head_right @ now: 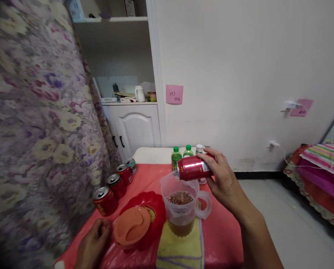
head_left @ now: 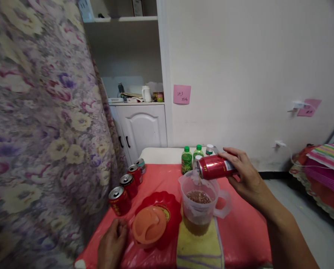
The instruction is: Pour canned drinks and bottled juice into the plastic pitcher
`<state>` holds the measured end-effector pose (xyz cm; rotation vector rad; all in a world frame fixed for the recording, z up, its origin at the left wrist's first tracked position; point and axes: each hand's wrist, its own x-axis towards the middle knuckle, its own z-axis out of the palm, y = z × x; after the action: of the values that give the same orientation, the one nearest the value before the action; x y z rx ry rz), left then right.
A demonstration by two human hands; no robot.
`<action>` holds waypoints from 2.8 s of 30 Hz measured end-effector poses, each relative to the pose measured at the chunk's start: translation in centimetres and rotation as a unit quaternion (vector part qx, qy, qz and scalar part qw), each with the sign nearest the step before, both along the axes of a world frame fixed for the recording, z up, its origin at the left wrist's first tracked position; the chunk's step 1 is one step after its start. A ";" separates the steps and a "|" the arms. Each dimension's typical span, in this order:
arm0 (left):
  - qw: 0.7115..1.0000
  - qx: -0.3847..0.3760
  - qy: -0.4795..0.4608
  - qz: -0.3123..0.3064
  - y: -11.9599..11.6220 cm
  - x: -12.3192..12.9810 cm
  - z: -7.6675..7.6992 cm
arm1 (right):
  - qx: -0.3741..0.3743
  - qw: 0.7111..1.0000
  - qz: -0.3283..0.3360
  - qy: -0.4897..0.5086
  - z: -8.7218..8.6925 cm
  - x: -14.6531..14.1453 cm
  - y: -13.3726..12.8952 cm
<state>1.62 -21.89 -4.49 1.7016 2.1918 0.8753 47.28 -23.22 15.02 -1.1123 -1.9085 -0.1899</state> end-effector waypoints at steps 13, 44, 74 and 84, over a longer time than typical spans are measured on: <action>0.998 -0.014 0.035 -0.059 0.8 0.4 -1.8 | -0.009 1.000 0.000 0.006 0.1 -0.1 0.0; 0.998 0.012 0.027 -0.052 0.3 1.0 -1.1 | -0.006 1.000 -0.001 -0.009 0.1 -0.5 0.0; 0.998 0.005 0.032 -0.054 0.3 0.8 -1.5 | -0.004 0.999 -0.015 -0.044 0.2 -0.7 -0.4; 0.998 -0.006 0.031 -0.050 0.1 1.1 -0.9 | -0.008 0.997 -0.025 -0.066 -0.2 -0.7 0.0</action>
<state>2.70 -21.81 -5.43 1.8394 2.1237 0.7934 46.61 -23.23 14.78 -1.1852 -2.0027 -0.2825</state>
